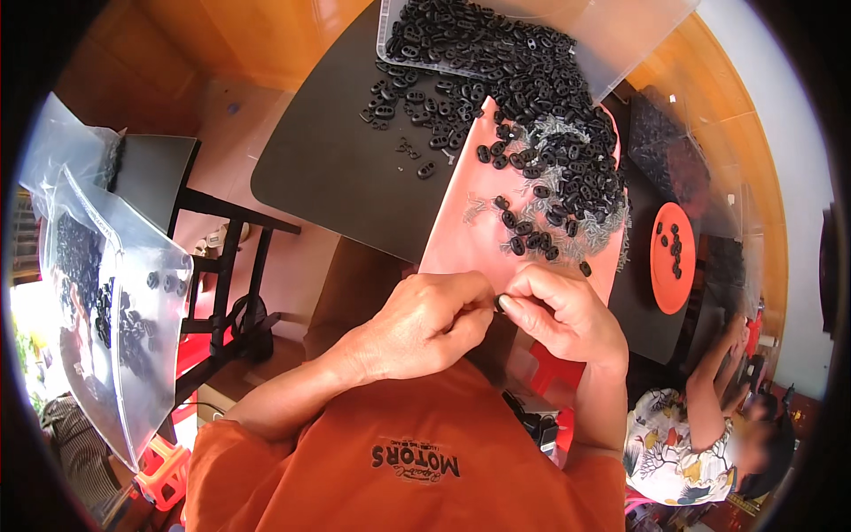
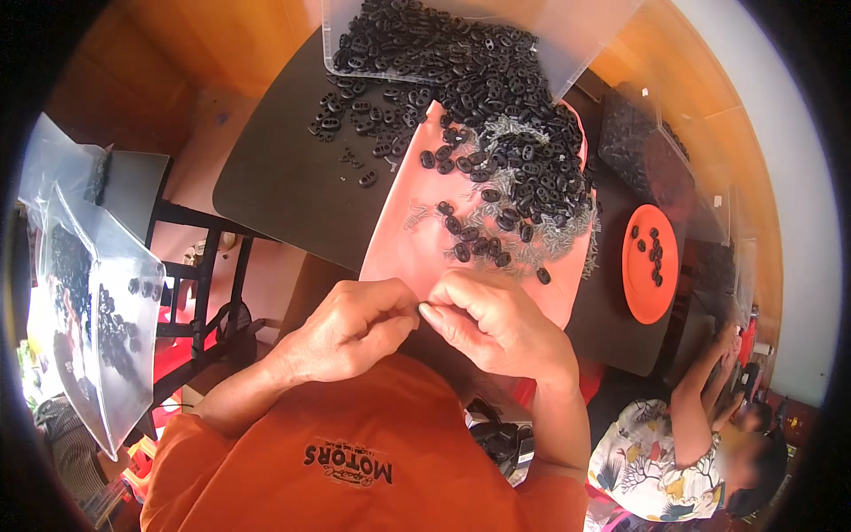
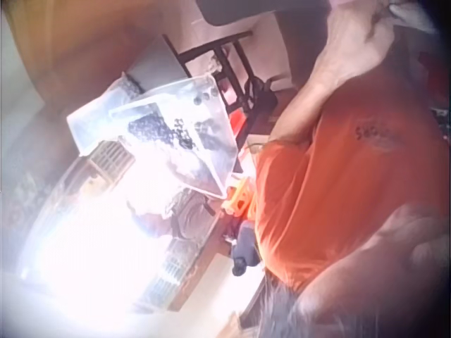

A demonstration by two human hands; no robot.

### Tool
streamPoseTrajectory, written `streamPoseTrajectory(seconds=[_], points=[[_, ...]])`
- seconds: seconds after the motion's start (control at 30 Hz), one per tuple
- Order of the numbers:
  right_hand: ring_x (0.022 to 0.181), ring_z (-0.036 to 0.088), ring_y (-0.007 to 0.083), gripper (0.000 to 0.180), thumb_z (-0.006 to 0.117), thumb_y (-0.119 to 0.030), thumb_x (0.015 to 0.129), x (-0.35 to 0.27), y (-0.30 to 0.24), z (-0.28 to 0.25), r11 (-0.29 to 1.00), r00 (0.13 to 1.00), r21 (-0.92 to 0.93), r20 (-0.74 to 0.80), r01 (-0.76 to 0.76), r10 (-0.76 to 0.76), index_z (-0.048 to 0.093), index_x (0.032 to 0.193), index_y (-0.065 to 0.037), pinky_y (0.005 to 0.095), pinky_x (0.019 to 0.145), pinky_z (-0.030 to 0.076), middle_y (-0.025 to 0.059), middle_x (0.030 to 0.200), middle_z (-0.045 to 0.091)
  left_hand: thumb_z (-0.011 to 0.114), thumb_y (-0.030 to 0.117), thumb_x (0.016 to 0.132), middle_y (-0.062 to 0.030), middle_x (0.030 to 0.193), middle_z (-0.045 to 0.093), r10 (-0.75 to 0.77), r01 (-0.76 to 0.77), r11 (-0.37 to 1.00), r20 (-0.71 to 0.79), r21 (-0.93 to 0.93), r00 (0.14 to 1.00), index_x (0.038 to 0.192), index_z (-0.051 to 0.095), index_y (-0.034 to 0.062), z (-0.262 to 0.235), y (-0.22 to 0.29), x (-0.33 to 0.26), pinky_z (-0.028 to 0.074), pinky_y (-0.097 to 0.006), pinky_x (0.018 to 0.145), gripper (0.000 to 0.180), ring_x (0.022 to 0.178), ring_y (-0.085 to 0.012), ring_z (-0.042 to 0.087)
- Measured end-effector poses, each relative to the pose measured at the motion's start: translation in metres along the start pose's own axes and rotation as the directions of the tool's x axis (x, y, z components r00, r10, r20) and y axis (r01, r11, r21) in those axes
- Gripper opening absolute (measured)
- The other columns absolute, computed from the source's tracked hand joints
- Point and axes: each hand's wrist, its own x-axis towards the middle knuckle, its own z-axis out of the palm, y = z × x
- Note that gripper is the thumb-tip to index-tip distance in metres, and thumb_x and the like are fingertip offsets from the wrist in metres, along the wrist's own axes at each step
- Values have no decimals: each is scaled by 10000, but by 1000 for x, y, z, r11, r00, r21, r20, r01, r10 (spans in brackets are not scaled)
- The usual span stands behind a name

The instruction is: The person sits at a table and repeatedly picks up small black plastic rings and metal screws from a pink tray. They insert the screws into the rings by hand and place the assembled units onto a red plate. The process is repetitive and involves fine motor manipulation of small components.

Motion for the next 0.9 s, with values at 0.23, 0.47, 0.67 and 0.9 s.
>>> streamPoseTrajectory(seconds=[0.23,0.47,0.67,0.9], points=[[594,550,295,114,623,-47,855,4,-4,11,951,995,-295,-13,89,-98,511,840,-33,385,530,420,109,693,515,530,-3,794,-129,655,533,-14,16,999,-37,47,999,867,556,-43,-1,-9,0,416,-340,515,87,543,-222,519],[663,580,295,74,607,-75,879,15,16,-12,948,985,-305,-113,92,-132,561,909,-25,383,566,455,112,801,556,514,-16,820,-76,604,530,18,-26,997,-113,-68,993,819,557,-44,0,-16,9,402,-278,473,51,514,-110,503],[744,612,345,40,547,-57,878,57,39,-41,769,979,-635,-192,-74,-65,553,896,-22,454,634,466,125,868,539,508,6,845,15,573,443,-67,51,980,-77,-191,995,727,507,-17,-2,-20,28,368,-256,467,121,541,-31,408],[800,614,360,51,510,-49,858,77,55,-51,548,983,-822,-184,-154,0,541,855,-9,465,666,480,149,879,541,525,24,845,24,587,368,-93,66,979,-133,-191,987,707,476,6,3,-35,37,313,-261,469,148,551,-41,329]])
